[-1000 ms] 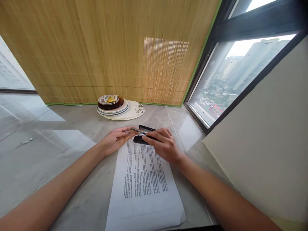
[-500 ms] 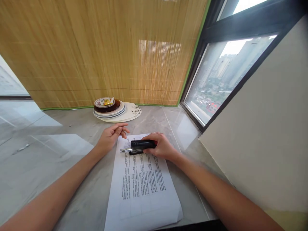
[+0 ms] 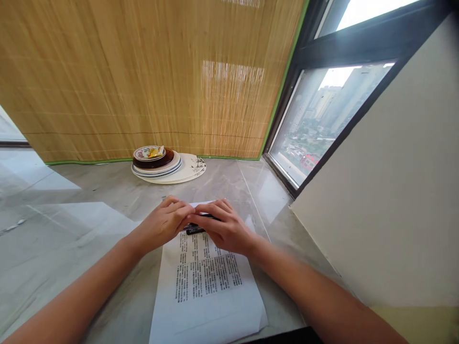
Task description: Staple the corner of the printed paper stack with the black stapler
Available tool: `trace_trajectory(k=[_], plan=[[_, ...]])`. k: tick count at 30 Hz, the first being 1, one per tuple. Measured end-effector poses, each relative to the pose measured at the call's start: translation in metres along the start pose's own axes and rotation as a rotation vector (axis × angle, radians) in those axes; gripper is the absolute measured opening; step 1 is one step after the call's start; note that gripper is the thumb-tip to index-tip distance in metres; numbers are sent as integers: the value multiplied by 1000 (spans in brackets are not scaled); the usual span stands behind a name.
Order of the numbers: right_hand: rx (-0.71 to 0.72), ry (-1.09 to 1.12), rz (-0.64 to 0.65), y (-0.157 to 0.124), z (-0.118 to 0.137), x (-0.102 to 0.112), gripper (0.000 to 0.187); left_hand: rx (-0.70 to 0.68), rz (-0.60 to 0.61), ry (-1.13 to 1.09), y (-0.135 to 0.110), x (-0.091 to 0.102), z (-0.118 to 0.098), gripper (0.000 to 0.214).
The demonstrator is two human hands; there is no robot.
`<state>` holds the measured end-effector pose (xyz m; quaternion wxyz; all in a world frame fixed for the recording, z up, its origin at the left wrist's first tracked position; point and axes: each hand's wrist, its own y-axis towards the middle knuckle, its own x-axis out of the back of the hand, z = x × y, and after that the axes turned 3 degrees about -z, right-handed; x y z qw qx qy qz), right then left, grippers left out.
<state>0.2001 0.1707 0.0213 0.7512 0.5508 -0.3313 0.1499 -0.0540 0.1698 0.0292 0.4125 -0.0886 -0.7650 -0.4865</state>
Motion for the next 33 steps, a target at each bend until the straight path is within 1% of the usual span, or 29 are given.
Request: trace_trajectory(k=[3, 5, 7, 9, 11, 13, 14, 16, 17, 18, 20, 22, 23, 24, 25, 27, 28, 29, 30, 31, 33], plan=[[52, -81, -21, -4, -2, -3, 38, -84, -11, 21, 0, 2, -5, 21], [108, -125, -63, -6, -2, -3, 32, -162, -40, 52, 1, 2, -9, 28], [175, -151, -130, -7, -1, -2, 27, -223, -77, 74, 2, 1, -14, 30], [221, -174, -212, -7, -1, 1, 22, -252, -122, 82, 5, 0, -19, 27], [224, -183, -281, -4, -1, 4, 17, -242, -168, 91, 7, -1, -22, 25], [178, -162, -337, -1, -4, 5, 13, -164, -226, 107, 8, -1, -22, 25], [136, -140, -366, 1, -6, 5, 12, -93, -270, 115, 8, -2, -21, 24], [8, -82, -426, 4, -13, 4, 13, 102, -353, 143, 7, -2, -16, 15], [-70, -51, -450, 5, -17, 4, 15, 199, -375, 168, 6, -1, -12, 9], [-146, -17, -453, 6, -22, 4, 17, 285, -374, 198, 5, -1, -8, 5], [-266, 58, -420, 5, -33, 9, 19, 412, -323, 248, 4, 1, 3, 12], [-304, 163, -333, 4, -40, 20, 16, 490, -229, 278, 2, 4, 15, 17], [-291, 251, -252, 4, -42, 28, 12, 525, -175, 295, 1, 5, 21, 18], [-253, 368, -137, 3, -43, 36, 8, 556, -118, 320, 0, 6, 27, 19], [-188, 509, 21, 4, -41, 45, 7, 583, -60, 350, -1, 7, 32, 19], [-10, 803, 424, 6, -33, 59, 18, 634, 22, 399, -4, 7, 40, 20], [76, 915, 619, 8, -28, 64, 22, 653, 50, 409, -5, 6, 43, 21], [133, 985, 775, 10, -21, 66, 23, 666, 73, 411, -6, 6, 45, 23], [163, 1018, 893, 12, -16, 67, 23, 676, 91, 410, -7, 5, 46, 24], [168, 1020, 973, 12, -10, 65, 22, 685, 107, 411, -7, 5, 47, 26], [152, 981, 1053, 11, -3, 57, 19, 717, 151, 429, -8, 5, 48, 27]])
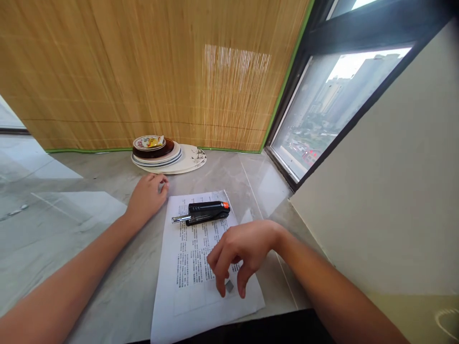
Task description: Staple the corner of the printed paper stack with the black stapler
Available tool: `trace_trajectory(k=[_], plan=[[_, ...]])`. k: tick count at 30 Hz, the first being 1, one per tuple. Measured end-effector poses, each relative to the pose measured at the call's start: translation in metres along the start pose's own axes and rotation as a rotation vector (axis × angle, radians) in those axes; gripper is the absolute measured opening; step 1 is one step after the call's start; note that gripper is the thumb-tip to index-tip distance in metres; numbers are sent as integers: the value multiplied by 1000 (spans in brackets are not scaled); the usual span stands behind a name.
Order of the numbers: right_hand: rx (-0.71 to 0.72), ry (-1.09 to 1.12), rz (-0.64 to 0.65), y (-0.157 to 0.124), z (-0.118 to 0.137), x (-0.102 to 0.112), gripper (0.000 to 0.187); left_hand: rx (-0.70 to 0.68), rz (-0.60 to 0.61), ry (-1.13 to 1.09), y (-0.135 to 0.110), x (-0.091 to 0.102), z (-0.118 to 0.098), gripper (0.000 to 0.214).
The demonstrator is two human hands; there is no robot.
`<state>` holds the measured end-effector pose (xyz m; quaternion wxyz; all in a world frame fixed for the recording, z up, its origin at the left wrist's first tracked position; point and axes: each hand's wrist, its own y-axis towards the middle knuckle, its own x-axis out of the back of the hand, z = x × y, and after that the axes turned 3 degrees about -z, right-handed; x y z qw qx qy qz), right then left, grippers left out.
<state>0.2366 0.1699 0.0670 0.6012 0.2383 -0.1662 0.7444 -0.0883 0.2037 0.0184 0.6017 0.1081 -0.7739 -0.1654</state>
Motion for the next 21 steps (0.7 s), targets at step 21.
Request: trace_trajectory(k=[21], plan=[[-102, -131, 96, 10, -12, -9, 9, 57, 123, 132, -1, -3, 10, 31]])
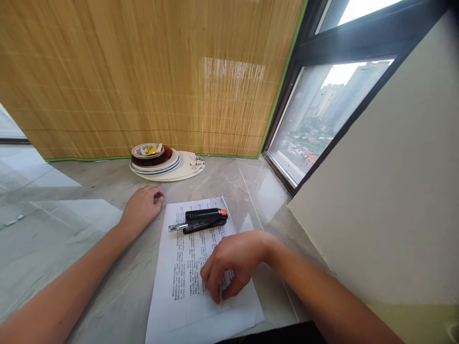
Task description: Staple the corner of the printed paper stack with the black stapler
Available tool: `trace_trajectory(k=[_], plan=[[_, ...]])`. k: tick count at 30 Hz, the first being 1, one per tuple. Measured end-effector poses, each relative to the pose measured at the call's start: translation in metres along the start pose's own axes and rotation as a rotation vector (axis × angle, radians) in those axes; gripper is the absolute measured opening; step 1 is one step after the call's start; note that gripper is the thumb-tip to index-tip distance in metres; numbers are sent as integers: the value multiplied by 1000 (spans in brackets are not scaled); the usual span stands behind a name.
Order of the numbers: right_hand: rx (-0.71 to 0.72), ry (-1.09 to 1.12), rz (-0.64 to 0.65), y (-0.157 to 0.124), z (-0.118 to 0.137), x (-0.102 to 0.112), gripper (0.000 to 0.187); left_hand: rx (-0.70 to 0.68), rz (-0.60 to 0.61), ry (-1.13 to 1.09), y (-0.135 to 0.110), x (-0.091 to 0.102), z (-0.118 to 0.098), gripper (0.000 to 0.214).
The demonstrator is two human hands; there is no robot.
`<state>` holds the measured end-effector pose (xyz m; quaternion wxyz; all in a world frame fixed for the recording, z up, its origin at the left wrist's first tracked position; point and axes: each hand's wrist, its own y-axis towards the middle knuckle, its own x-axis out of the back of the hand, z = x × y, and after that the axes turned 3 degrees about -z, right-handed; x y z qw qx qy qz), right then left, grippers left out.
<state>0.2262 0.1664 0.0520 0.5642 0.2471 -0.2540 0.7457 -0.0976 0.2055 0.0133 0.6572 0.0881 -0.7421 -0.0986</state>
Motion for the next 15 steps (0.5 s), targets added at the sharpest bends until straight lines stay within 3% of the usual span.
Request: trace_trajectory(k=[5, 12, 15], plan=[[18, -58, -134, -1, -3, -4, 4, 14, -78, -145, 0, 2, -5, 29], [43, -41, -155, 0, -5, -4, 5, -61, -195, -285, -2, 5, -10, 34], [127, 85, -346, -9, -5, 5, 10, -127, -208, -315, -2, 8, -12, 35]])
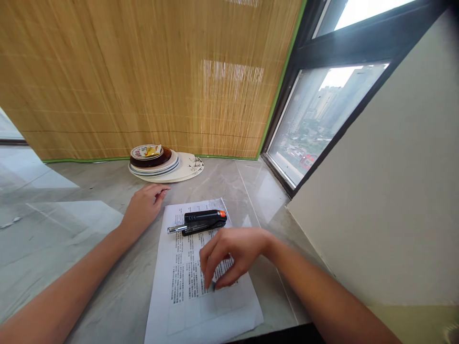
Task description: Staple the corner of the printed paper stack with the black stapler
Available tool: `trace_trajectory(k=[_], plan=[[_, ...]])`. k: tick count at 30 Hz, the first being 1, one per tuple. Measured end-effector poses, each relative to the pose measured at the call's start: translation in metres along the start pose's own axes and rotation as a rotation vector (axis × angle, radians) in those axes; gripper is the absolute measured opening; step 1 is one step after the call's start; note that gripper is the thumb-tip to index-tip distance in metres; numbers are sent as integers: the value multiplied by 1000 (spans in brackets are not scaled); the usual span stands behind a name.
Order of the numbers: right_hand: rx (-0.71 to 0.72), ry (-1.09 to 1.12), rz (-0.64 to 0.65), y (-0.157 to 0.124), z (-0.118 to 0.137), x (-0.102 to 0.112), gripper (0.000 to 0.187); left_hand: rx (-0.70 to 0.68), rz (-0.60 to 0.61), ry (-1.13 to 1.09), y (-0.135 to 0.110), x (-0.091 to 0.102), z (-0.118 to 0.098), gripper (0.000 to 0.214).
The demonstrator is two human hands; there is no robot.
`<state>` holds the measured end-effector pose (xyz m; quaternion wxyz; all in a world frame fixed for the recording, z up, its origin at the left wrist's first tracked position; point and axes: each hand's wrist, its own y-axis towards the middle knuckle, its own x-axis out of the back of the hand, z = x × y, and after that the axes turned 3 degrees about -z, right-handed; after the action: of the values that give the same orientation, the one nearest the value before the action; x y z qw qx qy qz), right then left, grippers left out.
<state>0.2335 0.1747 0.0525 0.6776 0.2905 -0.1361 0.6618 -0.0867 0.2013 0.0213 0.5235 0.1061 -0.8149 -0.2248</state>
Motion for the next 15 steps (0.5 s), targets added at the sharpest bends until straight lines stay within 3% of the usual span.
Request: trace_trajectory(k=[3, 5, 7, 9, 11, 15], plan=[[-10, 16, -513, -15, -6, 18, 24, -22, -18, -60, 1, 1, -3, 34], [-132, -69, -920, -28, -19, 31, 29, -32, -31, -94, 1, 2, -6, 31], [-330, -227, -1182, -42, -38, 42, 25, -45, -34, -117, 1, 3, -9, 29], [-539, -434, -1236, -55, -60, 49, 16, -63, -28, -144, 1, 3, -13, 29], [-695, -587, -1173, -63, -80, 53, 15, -84, -16, -174, 0, 2, -16, 28], [-810, -657, -1085, -66, -102, 53, 19, -74, -17, -213, -4, 2, -24, 29]])
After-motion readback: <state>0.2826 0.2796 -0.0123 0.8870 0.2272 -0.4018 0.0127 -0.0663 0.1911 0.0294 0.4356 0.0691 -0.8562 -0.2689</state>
